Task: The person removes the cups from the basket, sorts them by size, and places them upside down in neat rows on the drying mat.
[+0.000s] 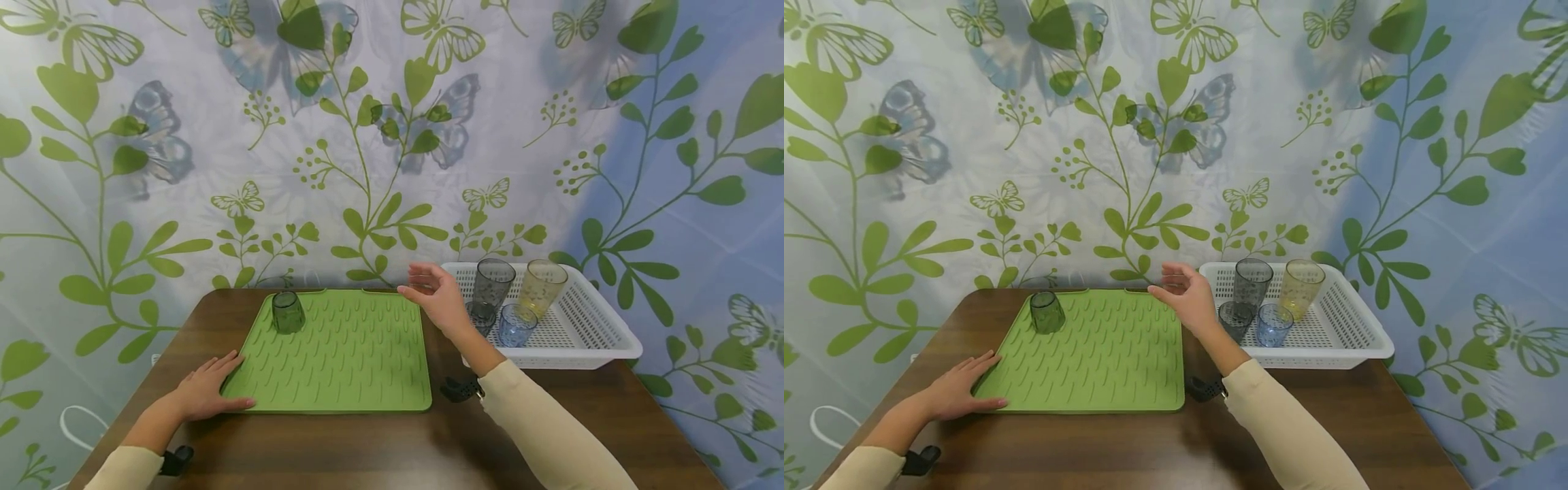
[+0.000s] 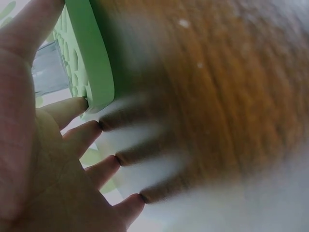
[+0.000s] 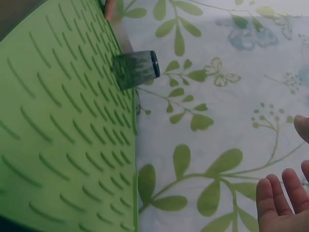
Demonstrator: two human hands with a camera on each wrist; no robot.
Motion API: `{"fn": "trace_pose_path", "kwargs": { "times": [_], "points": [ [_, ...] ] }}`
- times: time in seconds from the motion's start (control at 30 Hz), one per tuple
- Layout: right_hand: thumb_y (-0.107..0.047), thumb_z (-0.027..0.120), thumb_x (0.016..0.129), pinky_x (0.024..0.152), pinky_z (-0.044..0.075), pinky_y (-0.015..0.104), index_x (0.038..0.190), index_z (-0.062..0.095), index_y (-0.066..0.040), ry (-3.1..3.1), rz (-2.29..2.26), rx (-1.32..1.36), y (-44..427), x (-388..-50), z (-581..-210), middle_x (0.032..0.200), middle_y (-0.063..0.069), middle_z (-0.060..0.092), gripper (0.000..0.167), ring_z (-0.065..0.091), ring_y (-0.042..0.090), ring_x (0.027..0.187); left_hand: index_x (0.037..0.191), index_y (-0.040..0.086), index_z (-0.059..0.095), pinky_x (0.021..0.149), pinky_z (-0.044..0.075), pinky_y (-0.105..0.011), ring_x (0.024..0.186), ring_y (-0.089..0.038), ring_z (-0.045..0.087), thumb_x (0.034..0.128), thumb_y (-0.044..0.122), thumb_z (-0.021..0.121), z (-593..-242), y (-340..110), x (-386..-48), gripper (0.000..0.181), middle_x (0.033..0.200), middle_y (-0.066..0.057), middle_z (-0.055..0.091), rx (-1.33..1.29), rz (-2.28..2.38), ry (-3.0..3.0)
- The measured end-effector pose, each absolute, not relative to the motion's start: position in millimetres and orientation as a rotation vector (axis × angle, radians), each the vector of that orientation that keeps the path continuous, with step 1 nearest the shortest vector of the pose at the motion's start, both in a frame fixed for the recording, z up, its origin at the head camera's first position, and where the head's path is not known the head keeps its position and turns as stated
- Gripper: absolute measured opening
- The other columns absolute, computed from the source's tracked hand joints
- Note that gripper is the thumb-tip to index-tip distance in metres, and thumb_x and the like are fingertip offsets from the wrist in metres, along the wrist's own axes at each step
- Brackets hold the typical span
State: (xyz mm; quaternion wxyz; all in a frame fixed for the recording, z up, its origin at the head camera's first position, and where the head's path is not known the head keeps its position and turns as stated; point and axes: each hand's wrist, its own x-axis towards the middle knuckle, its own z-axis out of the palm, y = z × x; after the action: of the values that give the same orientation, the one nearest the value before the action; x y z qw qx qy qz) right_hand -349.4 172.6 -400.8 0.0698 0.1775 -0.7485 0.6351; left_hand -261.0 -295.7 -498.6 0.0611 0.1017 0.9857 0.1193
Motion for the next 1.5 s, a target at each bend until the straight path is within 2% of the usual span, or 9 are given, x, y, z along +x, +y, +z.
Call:
{"fn": "trace_pose_path", "kwargs": {
  "times": [0.33, 0.63, 0.77, 0.97, 1.2, 1.27, 1.5],
  "points": [
    [-0.028, 0.082, 0.090, 0.103, 0.055, 0.032, 0.139, 0.061, -0.015, -2.300, 1.784, 0.533, 215.3, -348.1, -399.4, 0.140, 0.011, 0.063, 0.055, 0.061, 0.030, 0.128, 0.154, 0.002, 0.043, 0.099, 0.031, -0.084, 0.140, -0.062, 0.033, 0.0806, 0.069, 0.073, -505.3, -297.9, -264.0, 0.104, 0.159, -0.029, 0.036, 0.320, 0.383, 3.007],
    [-0.024, 0.082, 0.090, 0.094, 0.057, 0.020, 0.138, 0.061, -0.008, -2.281, 1.732, 0.534, 243.2, -347.6, -400.6, 0.137, 0.016, 0.064, 0.055, 0.062, 0.036, 0.126, 0.154, 0.001, 0.042, 0.098, 0.032, -0.084, 0.139, -0.063, 0.035, 0.0809, 0.067, 0.074, -504.9, -296.2, -265.0, 0.103, 0.158, -0.031, 0.037, 0.324, 0.384, 3.021],
    [-0.022, 0.081, 0.091, 0.094, 0.057, 0.020, 0.139, 0.060, -0.007, -2.299, 1.721, 0.538, 257.6, -347.8, -401.6, 0.138, 0.017, 0.063, 0.055, 0.062, 0.034, 0.125, 0.154, 0.001, 0.042, 0.097, 0.033, -0.084, 0.139, -0.063, 0.035, 0.0820, 0.066, 0.074, -504.4, -295.3, -265.0, 0.102, 0.158, -0.031, 0.037, 0.331, 0.382, 3.022],
    [-0.027, 0.079, 0.092, 0.090, 0.058, 0.020, 0.144, 0.057, -0.013, -2.401, 1.668, 0.512, 282.6, -349.2, -402.9, 0.142, 0.017, 0.060, 0.058, 0.066, 0.025, 0.121, 0.154, 0.002, 0.043, 0.098, 0.033, -0.083, 0.139, -0.062, 0.035, 0.0826, 0.065, 0.074, -503.1, -292.7, -264.3, 0.100, 0.159, -0.030, 0.037, 0.336, 0.394, 3.022],
    [-0.025, 0.077, 0.094, 0.090, 0.057, 0.019, 0.147, 0.054, -0.012, -2.461, 1.644, 0.505, 310.3, -351.5, -407.3, 0.144, 0.016, 0.058, 0.059, 0.063, 0.035, 0.127, 0.154, 0.002, 0.043, 0.098, 0.033, -0.083, 0.139, -0.062, 0.035, 0.0827, 0.065, 0.074, -506.5, -292.5, -266.4, 0.100, 0.159, -0.030, 0.037, 0.332, 0.388, 3.030],
    [-0.027, 0.077, 0.094, 0.090, 0.056, 0.017, 0.146, 0.054, -0.013, -2.483, 1.613, 0.497, 318.4, -353.2, -408.9, 0.145, 0.015, 0.057, 0.059, 0.062, 0.035, 0.128, 0.154, 0.002, 0.043, 0.098, 0.032, -0.084, 0.139, -0.063, 0.035, 0.0826, 0.066, 0.074, -506.1, -291.7, -266.3, 0.101, 0.159, -0.030, 0.037, 0.328, 0.392, 3.027],
    [-0.029, 0.076, 0.095, 0.093, 0.052, 0.011, 0.147, 0.054, -0.012, -2.541, 1.510, 0.513, 344.0, -355.8, -411.0, 0.151, 0.021, 0.051, 0.059, 0.052, 0.043, 0.136, 0.154, 0.001, 0.043, 0.098, 0.034, -0.083, 0.138, -0.063, 0.036, 0.0827, 0.065, 0.074, -505.3, -290.3, -267.4, 0.100, 0.158, -0.031, 0.037, 0.323, 0.399, 3.027]
  ]
}}
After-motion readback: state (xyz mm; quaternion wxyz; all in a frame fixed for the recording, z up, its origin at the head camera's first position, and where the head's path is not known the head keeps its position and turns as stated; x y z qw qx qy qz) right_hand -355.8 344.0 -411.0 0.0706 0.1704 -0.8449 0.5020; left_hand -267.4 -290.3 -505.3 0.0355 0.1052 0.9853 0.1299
